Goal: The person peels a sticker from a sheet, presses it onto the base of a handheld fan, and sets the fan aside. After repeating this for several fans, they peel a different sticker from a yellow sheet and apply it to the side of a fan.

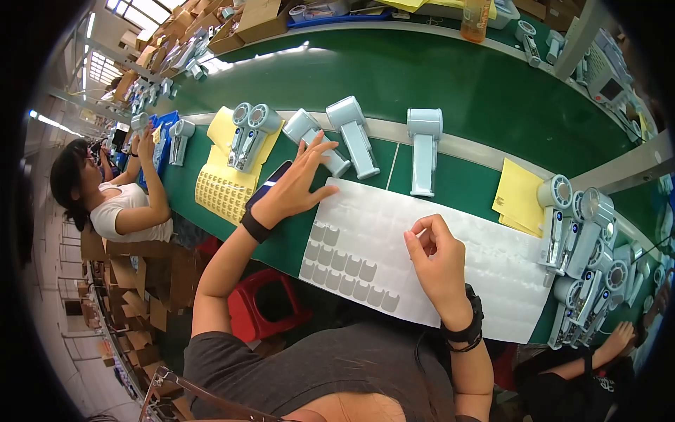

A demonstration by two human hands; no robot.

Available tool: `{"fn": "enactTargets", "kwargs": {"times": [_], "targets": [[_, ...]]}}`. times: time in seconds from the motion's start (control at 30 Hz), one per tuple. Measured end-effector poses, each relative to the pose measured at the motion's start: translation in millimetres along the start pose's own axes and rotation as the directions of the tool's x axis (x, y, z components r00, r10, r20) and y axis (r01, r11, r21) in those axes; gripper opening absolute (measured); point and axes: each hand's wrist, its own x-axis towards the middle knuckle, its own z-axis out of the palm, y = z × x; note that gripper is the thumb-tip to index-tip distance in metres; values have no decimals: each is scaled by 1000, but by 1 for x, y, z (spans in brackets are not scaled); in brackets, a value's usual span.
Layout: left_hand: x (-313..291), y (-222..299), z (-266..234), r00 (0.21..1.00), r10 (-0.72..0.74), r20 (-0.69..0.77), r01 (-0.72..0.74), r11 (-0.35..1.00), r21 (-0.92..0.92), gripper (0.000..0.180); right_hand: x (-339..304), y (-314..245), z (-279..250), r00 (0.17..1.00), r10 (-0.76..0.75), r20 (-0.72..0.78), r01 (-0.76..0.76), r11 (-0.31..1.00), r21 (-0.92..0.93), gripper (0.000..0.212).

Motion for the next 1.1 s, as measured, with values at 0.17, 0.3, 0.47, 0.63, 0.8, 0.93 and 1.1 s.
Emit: {"fn": "enactTargets", "kwargs": {"times": [0.17, 0.3, 0.47, 0.63, 0.8, 0.93, 1.1], "targets": [[12, 3, 7, 1000, -19, -11, 20, 999, 35, 39, -4, 1, -1, 1000, -20, 0, 20, 1000, -24, 11], [17, -7, -2, 995, 88, 39, -89, 996, 28, 37, -9, 3, 0, 999, -34, -8, 33, 997, -75, 8], [12, -20, -25, 986, 27, -167, -56, 984, -172, 35, -19, 15, 17, 929, -361, 82, 361, 830, -426, 12], [-27, -77, -45, 785, -155, -600, 466, 785, 408, 40, -43, 23, 34, 849, -488, 202, 513, 672, -534, 20], [-53, -95, -44, 601, -588, -542, 797, 493, 350, 47, -46, 20, 40, 864, -475, 167, 490, 721, -490, 18], [-62, -80, -39, 620, -526, -582, 774, 532, 344, 48, -49, 28, 43, 881, -445, 162, 469, 769, -434, 20], [-80, -82, -28, 658, -436, -614, 740, 527, 419, 52, -53, 23, 47, 854, -498, 150, 490, 676, -550, 19]]}}
